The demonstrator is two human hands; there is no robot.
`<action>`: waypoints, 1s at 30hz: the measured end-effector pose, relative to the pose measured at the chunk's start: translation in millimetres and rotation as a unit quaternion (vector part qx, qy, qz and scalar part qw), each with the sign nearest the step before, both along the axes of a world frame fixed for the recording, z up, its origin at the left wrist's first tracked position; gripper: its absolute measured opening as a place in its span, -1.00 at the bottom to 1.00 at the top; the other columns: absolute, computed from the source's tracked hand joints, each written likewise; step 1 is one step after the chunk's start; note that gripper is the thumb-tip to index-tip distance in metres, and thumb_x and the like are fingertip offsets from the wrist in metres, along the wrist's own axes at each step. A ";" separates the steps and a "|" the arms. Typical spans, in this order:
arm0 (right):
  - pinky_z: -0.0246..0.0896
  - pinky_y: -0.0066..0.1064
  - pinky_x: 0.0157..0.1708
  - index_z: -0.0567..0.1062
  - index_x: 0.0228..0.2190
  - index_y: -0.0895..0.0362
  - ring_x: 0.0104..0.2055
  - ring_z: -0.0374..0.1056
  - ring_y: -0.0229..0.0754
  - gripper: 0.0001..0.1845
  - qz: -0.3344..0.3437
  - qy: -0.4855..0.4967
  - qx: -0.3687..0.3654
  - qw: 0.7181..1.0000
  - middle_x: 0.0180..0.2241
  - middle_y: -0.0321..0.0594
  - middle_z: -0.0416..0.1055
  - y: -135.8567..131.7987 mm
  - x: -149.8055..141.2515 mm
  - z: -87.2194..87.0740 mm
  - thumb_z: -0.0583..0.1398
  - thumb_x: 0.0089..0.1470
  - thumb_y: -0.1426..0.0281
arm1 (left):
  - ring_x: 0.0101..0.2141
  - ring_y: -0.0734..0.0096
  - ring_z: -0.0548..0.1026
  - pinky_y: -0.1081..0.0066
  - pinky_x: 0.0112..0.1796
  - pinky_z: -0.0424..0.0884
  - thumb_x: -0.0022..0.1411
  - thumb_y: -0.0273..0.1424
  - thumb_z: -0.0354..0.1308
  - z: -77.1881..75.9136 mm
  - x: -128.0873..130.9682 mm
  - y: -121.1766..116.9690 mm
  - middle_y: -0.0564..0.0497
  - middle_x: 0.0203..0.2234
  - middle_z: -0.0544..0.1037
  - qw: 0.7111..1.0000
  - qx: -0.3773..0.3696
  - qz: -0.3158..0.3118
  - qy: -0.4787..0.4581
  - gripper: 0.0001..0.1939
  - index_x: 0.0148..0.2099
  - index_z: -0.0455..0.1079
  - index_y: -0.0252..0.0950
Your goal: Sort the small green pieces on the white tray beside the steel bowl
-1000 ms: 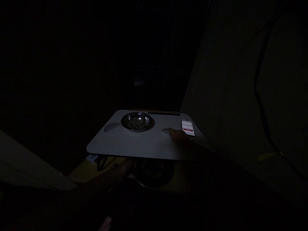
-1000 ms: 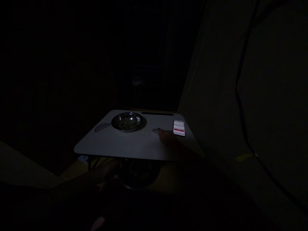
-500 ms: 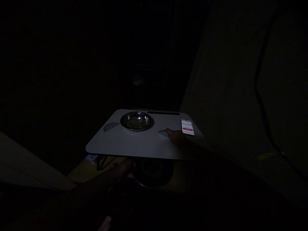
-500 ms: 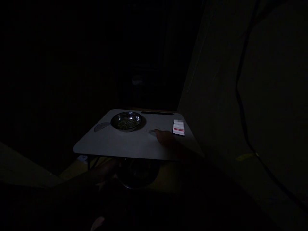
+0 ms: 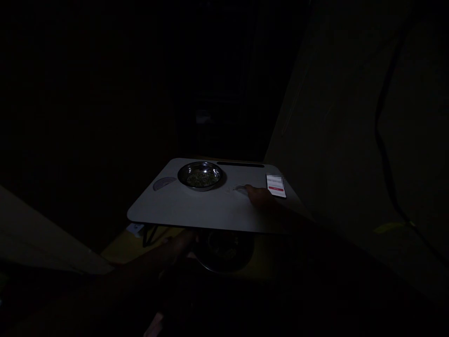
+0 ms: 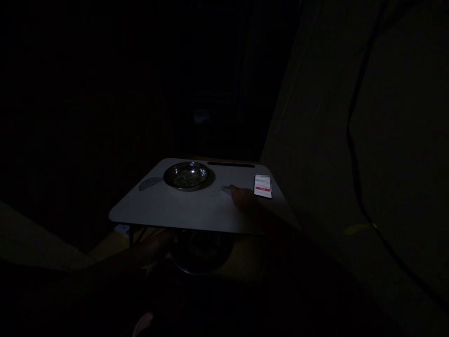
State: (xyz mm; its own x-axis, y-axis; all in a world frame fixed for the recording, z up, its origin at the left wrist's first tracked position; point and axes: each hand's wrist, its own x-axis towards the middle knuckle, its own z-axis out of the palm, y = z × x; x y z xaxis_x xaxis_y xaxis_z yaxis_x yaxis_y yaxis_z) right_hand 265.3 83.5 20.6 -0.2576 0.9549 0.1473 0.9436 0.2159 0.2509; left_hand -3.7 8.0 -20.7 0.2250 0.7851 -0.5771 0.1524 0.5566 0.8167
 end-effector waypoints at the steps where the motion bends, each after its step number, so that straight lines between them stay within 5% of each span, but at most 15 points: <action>1: 0.13 -0.43 -0.51 0.10 -0.03 0.16 -0.41 0.33 -0.16 -0.60 0.003 0.003 0.003 1.000 -0.36 -0.06 0.39 0.8 0.8 -1.2 -0.16 0.07 0.38 | -0.64 0.43 0.32 0.43 -0.58 0.26 -0.16 -0.45 -0.05 0.9 0.6 -0.3 0.04 -0.66 0.36 1.000 0.001 0.000 -0.004 -0.83 -0.40 0.23 -0.33; 30: 0.11 -0.45 -0.53 0.14 -0.07 0.15 -0.44 0.33 -0.16 -0.62 -0.004 -0.005 0.023 1.000 -0.41 -0.10 0.40 4.2 -1.9 -5.6 -0.16 0.06 0.41 | -0.68 0.45 0.30 0.44 -0.60 0.25 -0.18 -0.48 -0.07 4.4 1.0 -1.8 0.08 -0.73 0.31 1.000 -0.004 0.013 0.000 -0.82 -0.41 0.22 -0.34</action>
State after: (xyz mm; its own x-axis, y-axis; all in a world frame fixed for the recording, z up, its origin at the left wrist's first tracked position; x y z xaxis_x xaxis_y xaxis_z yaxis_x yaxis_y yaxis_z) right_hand 263.4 87.8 15.0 -0.2517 0.9493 0.1886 0.9425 0.1962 0.2704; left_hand -2.8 6.2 -16.4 0.2045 0.7860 -0.5834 0.1371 0.5671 0.8121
